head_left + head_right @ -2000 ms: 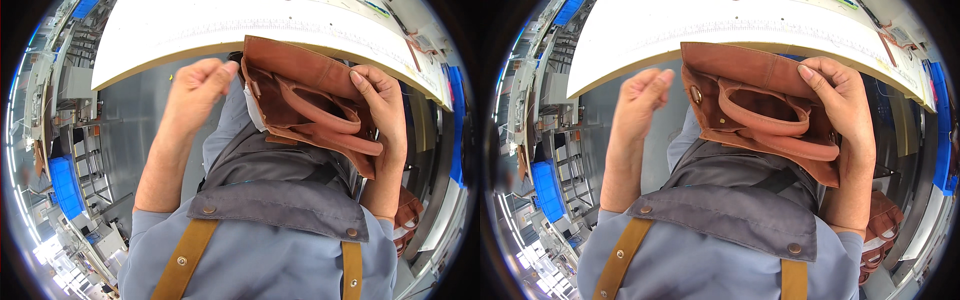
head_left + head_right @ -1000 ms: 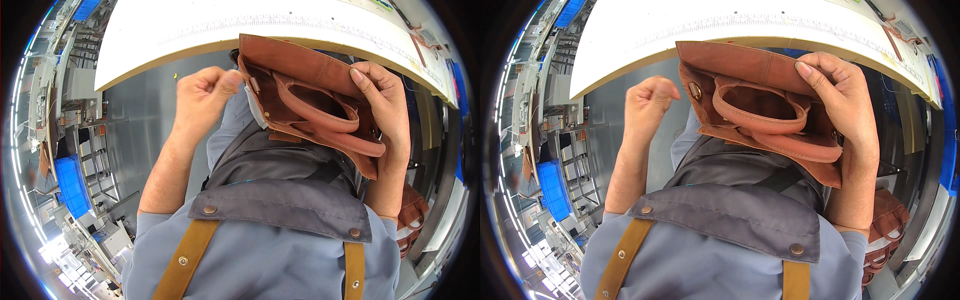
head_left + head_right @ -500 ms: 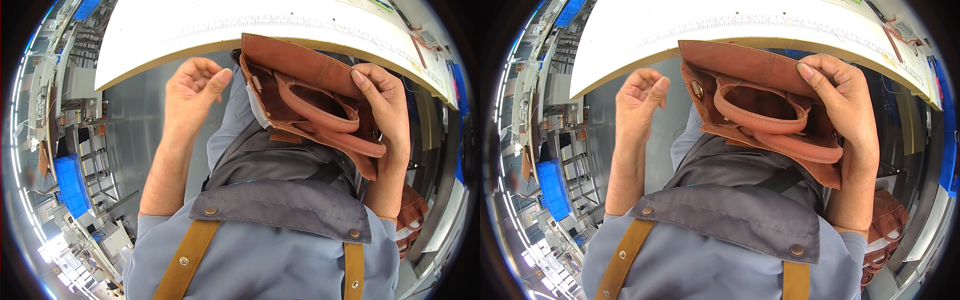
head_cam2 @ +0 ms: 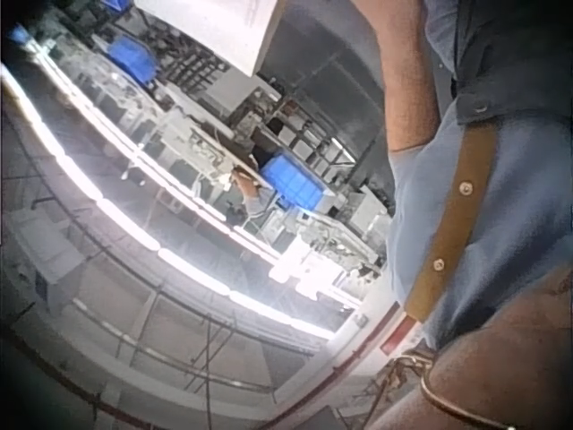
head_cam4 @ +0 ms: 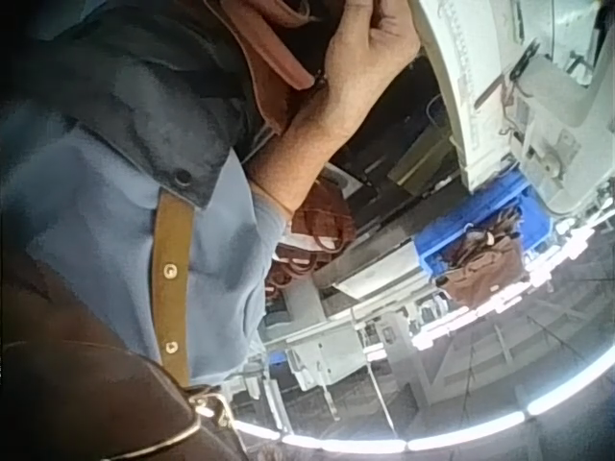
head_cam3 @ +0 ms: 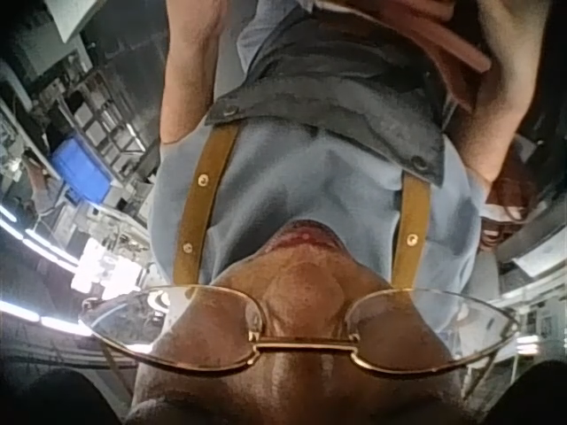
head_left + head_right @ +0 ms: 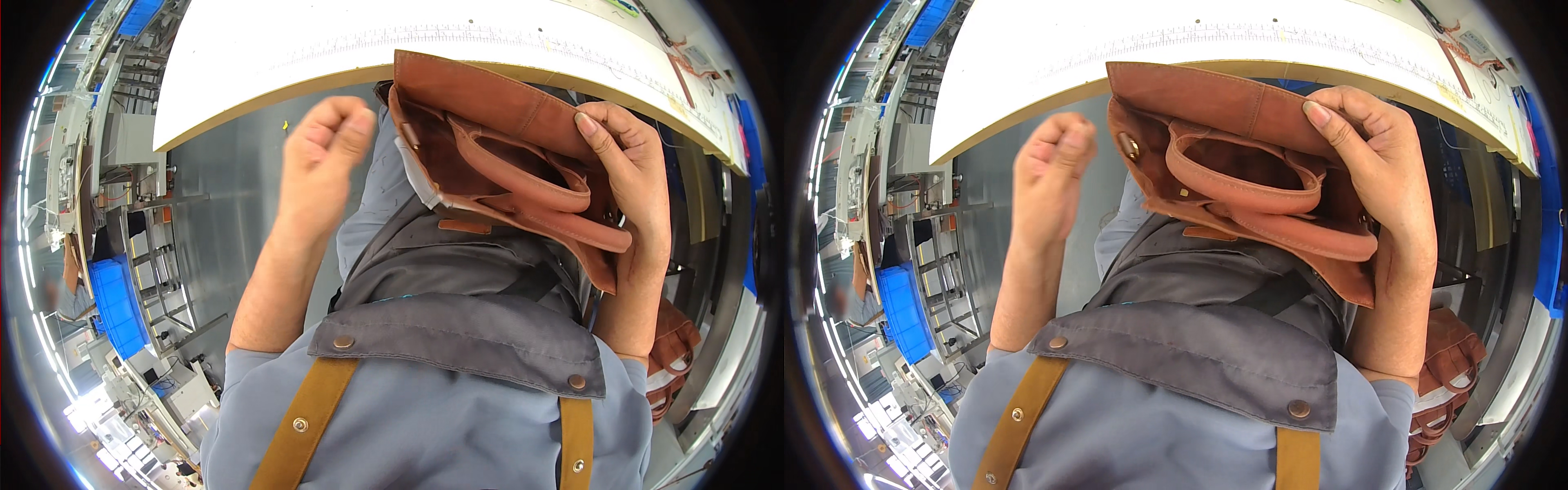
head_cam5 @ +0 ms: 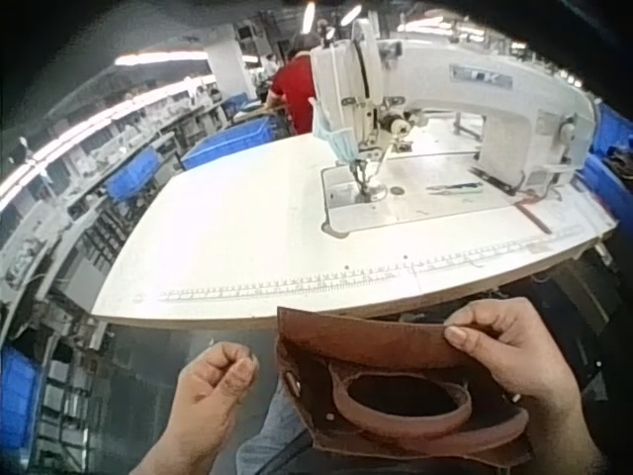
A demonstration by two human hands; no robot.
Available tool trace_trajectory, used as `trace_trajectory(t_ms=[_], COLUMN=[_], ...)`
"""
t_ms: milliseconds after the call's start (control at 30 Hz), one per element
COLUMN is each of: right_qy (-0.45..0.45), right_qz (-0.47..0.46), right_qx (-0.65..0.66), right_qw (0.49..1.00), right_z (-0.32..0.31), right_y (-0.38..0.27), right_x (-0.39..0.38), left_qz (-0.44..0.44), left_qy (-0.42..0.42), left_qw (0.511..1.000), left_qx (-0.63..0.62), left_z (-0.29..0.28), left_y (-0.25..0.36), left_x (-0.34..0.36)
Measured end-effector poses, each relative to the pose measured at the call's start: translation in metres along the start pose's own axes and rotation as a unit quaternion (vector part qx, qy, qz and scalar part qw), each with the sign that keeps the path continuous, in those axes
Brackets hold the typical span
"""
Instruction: The worker is seen assembling and sewing parts of a leather bag using a sewing machine.
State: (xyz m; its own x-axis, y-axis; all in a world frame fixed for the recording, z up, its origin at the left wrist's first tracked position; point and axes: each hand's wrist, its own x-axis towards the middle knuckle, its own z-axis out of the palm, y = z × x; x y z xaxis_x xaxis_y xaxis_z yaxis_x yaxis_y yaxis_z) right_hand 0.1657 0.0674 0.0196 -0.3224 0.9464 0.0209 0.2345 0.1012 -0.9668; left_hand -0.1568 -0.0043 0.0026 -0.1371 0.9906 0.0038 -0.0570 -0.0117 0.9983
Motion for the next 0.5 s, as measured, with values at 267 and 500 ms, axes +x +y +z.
trace_trajectory(t_ms=[267,500], right_qy=[-0.009,-0.02], right_qz=[-0.001,-0.005], right_qx=[-0.001,0.009], right_qw=[1.0,1.0], right_z=[-0.001,0.002], right_y=[0.004,-0.001], right_x=[0.001,0.003], left_qz=[0.079,0.178], left_qy=[0.036,-0.11], left_qw=[0.983,0.93], left_qx=[0.162,0.304], left_z=[-0.033,0.001], left_y=[0.027,0.029], left_x=[0.0,0.001])
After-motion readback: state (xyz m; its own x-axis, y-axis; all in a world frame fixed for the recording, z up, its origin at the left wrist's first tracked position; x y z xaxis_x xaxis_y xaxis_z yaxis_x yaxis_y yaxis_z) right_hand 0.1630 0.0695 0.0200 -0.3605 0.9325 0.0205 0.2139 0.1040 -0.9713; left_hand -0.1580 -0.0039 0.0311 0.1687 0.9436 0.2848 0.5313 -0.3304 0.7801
